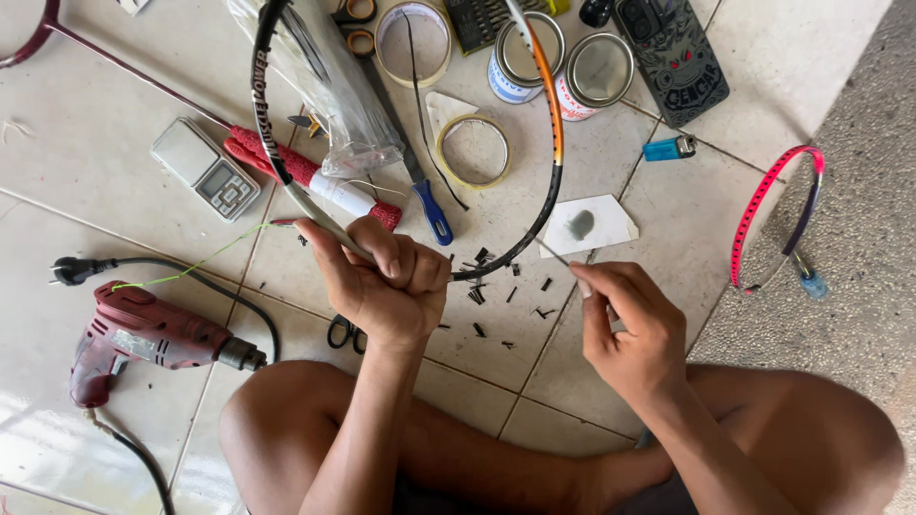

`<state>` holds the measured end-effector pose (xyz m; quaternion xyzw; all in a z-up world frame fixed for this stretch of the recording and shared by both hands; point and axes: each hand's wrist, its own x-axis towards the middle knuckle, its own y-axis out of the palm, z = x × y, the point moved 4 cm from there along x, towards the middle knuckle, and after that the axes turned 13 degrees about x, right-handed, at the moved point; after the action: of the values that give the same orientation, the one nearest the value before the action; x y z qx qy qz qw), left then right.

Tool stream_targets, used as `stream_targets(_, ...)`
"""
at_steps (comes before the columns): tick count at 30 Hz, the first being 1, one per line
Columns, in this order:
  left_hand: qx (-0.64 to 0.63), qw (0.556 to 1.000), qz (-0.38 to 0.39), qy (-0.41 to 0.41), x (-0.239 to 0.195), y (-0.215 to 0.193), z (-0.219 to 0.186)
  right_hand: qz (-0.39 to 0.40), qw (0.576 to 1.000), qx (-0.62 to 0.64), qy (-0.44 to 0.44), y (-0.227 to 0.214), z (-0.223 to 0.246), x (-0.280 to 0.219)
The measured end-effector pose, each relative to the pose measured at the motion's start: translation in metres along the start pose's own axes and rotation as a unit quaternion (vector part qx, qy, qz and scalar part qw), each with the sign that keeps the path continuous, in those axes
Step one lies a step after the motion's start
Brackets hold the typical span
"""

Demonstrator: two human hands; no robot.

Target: The person sits on the floor and uses a small metal tool to scrape and clean the frame of a badminton racket. They repeatedly dip the tool into a small amount of grey paste on a piece of paper and apply it to the racket's surface, working along the frame.

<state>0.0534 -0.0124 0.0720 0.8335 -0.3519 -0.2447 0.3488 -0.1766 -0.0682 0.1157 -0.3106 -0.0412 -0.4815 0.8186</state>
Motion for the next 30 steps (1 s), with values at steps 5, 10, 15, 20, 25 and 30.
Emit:
stream_targets(5,-0.03,1.0,0.004,-0.005,0.0,0.007,-0.011,0.003,1.0,0.008,-0.018,0.003,0.014,-0.007)
stream_targets(10,-0.059,0.998,0.005,-0.009,-0.003,0.009,-0.02,-0.034,0.999,-0.008,-0.039,-0.006,0.027,-0.001)
stream_targets(15,-0.079,0.997,0.01,-0.014,-0.004,0.009,-0.024,-0.01,0.997,0.023,-0.072,-0.005,0.039,-0.002)
stream_targets(20,-0.097,0.995,0.016,-0.033,-0.004,0.01,-0.027,-0.046,0.995,0.007,-0.092,-0.008,0.044,-0.004)
stream_targets(25,-0.121,0.991,0.024,-0.045,-0.003,0.009,-0.029,-0.052,0.992,0.026,-0.116,-0.013,0.044,-0.001)
stream_targets(30,-0.166,0.982,0.054,-0.07,-0.004,0.007,-0.029,-0.075,0.984,-0.01,-0.16,-0.014,0.051,-0.003)
